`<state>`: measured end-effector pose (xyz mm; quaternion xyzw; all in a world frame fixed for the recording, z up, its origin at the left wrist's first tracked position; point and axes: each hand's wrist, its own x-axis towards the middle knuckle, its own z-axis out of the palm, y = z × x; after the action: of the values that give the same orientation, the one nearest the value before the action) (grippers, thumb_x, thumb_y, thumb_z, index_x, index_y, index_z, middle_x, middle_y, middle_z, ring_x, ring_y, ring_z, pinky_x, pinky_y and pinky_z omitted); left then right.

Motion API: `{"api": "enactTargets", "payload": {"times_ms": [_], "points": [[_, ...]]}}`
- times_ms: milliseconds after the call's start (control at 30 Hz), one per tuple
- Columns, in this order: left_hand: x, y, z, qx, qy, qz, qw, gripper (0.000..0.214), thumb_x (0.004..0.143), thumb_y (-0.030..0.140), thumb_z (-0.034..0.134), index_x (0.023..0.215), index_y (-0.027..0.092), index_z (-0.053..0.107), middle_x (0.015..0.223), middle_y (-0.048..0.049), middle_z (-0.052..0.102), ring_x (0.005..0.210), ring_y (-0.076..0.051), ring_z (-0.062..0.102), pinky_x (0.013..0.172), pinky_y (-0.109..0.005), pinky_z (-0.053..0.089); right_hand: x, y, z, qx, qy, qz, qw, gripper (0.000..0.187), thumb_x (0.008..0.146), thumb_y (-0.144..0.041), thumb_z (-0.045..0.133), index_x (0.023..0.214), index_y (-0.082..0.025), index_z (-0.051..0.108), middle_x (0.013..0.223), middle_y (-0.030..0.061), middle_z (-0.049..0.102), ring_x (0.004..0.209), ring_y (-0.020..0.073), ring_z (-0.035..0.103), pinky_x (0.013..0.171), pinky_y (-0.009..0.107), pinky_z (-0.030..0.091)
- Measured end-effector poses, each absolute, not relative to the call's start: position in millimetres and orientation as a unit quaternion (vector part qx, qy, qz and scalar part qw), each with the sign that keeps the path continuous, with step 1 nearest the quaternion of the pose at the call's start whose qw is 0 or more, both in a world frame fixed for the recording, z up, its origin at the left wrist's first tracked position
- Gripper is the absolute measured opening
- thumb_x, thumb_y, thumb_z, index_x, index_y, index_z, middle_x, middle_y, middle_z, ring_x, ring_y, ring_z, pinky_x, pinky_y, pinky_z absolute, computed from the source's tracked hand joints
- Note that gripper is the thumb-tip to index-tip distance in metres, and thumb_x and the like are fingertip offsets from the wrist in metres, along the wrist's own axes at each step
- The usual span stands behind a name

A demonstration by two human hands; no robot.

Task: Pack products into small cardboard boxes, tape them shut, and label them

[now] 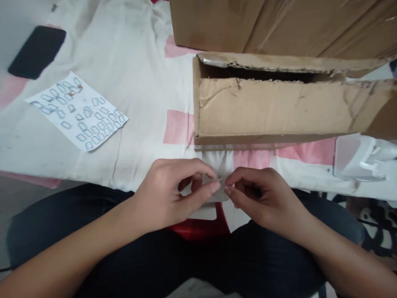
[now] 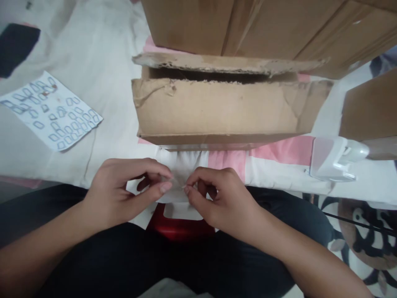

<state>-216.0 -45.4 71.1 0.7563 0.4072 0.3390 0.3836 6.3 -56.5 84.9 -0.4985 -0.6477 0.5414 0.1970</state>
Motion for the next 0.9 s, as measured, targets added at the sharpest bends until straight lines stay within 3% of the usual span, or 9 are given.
{"api": "enactTargets", "payload": {"times_ms": [200,333,467,667,900], "points": [[-209.8,-49.4,70.5,0.761,0.413,0.318,0.386,0.009,0.093,0.015,0.061,0.091,0.021,0.068,0.068,0.0083,0.064,0.052,-0.003,0.046,0.054,-0.014,0.04,9.8,-59.5,86.9,-0.506,-0.644,0.546,0.178,0.007,0.089,-0.019,0.067,0.082,-0.019,0.068,0.053,-0.0076,0.048,0.048,0.0047,0.038,0.046,0.017,0.031],[-209.2,-51.6,69.9,0.742,0.451,0.32,0.38,0.009,0.093,0.015,0.061,0.086,0.02,0.065,0.06,0.0095,0.056,0.049,-0.003,0.044,0.05,-0.014,0.036,9.1,-55.3,86.7,-0.53,-0.621,0.549,0.176,0.012,0.092,-0.027,0.066,0.082,-0.019,0.068,0.055,-0.0058,0.053,0.047,0.0058,0.042,0.044,0.018,0.032],[-208.8,-57.0,67.5,0.676,0.493,0.317,0.446,0.017,0.095,0.018,0.059,0.077,0.019,0.06,0.056,0.0093,0.052,0.048,-0.003,0.043,0.046,-0.014,0.033,11.4,-54.2,83.8,-0.544,-0.596,0.567,0.164,0.018,0.092,-0.035,0.068,0.083,-0.019,0.069,0.057,-0.0042,0.057,0.049,0.0075,0.049,0.045,0.019,0.035],[-199.9,-72.1,55.3,0.573,0.518,0.311,0.554,0.022,0.097,0.028,0.059,0.076,0.019,0.059,0.057,0.0074,0.047,0.051,-0.006,0.042,0.048,-0.016,0.034,21.3,-66.5,82.0,-0.564,-0.595,0.558,0.129,0.022,0.095,-0.038,0.063,0.083,-0.02,0.068,0.058,-0.0037,0.057,0.051,0.0083,0.05,0.047,0.019,0.036],[-189.5,-59.6,37.8,0.602,0.486,0.293,0.562,0.027,0.099,0.035,0.057,0.077,0.019,0.059,0.057,0.0064,0.047,0.051,-0.007,0.043,0.047,-0.017,0.036,35.5,-70.5,76.2,-0.566,-0.614,0.528,0.154,0.02,0.095,-0.029,0.061,0.08,-0.018,0.067,0.057,-0.004,0.057,0.05,0.0069,0.046,0.048,0.018,0.034]]}}
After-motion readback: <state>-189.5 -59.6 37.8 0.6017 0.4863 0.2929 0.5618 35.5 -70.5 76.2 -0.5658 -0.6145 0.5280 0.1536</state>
